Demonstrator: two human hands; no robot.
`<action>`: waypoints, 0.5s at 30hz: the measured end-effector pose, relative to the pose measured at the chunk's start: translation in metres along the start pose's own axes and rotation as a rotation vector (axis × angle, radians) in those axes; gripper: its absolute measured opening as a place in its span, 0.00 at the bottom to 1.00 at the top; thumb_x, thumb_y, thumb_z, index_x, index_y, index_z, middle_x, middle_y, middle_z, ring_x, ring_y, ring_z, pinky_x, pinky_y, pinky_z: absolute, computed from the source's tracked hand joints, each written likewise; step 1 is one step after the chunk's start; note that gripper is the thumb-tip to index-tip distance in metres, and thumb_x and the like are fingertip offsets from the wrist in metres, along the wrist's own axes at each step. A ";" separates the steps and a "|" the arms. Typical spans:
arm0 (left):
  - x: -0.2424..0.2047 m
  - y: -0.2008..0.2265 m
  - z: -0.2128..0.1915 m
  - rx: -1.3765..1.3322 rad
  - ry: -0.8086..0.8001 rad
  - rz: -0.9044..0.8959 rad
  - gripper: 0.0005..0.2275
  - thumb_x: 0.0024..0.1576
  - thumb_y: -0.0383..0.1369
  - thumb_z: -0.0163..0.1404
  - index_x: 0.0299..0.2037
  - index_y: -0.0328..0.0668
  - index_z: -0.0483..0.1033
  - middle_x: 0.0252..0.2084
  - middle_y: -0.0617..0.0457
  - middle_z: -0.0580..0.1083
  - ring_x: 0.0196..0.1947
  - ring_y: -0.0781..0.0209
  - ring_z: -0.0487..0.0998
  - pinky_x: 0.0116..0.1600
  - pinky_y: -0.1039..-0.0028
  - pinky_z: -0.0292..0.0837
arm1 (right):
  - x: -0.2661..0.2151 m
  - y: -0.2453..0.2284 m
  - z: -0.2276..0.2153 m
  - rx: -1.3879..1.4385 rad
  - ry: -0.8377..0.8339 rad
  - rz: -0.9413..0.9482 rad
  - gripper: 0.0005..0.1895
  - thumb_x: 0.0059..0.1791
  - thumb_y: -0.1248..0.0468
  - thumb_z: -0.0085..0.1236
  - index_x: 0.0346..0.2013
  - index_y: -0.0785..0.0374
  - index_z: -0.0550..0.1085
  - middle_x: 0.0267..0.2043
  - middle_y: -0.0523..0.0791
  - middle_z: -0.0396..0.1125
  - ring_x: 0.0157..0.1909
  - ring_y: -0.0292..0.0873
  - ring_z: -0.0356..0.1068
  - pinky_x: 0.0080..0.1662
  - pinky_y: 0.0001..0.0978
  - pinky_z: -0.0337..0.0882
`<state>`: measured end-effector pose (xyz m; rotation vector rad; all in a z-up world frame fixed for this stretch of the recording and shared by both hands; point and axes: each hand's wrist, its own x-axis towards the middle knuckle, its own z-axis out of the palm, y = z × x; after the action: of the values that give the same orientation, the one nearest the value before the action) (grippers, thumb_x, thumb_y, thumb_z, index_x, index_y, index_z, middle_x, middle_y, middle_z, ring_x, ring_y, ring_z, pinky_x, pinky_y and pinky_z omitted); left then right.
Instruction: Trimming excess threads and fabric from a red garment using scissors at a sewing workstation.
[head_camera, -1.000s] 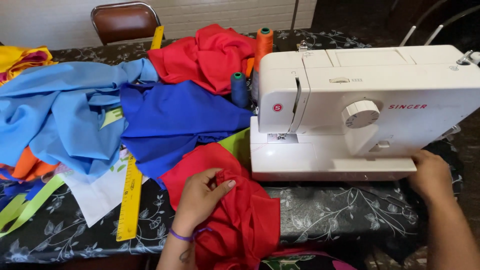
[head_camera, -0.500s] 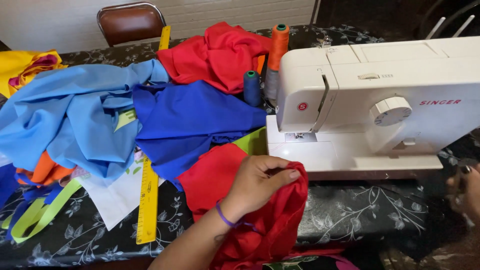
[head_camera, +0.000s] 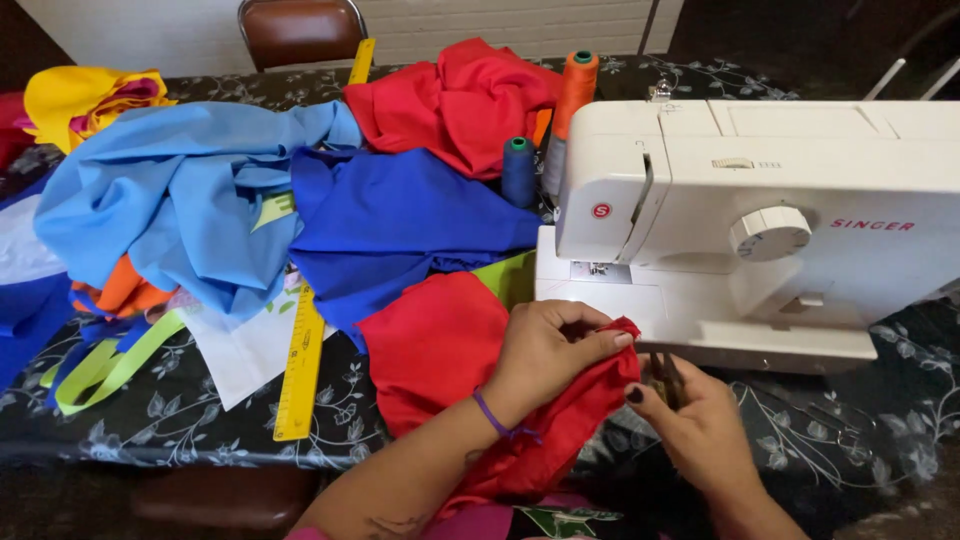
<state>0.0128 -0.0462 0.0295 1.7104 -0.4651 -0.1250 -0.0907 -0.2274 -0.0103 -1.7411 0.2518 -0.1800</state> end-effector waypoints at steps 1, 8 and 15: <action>-0.005 0.003 0.003 0.025 0.000 0.031 0.09 0.52 0.42 0.67 0.35 0.49 0.89 0.31 0.58 0.86 0.30 0.77 0.82 0.38 0.84 0.77 | 0.006 0.003 0.005 0.025 0.006 -0.035 0.17 0.48 0.63 0.68 0.51 0.66 0.84 0.40 0.42 0.81 0.40 0.34 0.74 0.47 0.28 0.74; -0.034 -0.013 0.016 -0.073 0.006 0.108 0.10 0.62 0.40 0.58 0.39 0.45 0.88 0.37 0.58 0.86 0.37 0.73 0.82 0.43 0.79 0.77 | 0.008 0.023 -0.044 0.028 -0.088 -0.063 0.07 0.52 0.64 0.64 0.39 0.66 0.82 0.20 0.39 0.60 0.23 0.35 0.54 0.29 0.30 0.55; -0.020 -0.021 0.036 -0.356 -0.302 0.119 0.06 0.68 0.33 0.51 0.39 0.44 0.76 0.59 0.49 0.80 0.43 0.71 0.71 0.51 0.78 0.68 | 0.018 0.011 -0.074 -0.188 -0.068 -0.340 0.12 0.58 0.57 0.54 0.35 0.60 0.76 0.25 0.36 0.59 0.29 0.34 0.56 0.35 0.29 0.58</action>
<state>-0.0125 -0.0694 -0.0017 1.3147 -0.7207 -0.3617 -0.0933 -0.3042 -0.0083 -1.9657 -0.0825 -0.3522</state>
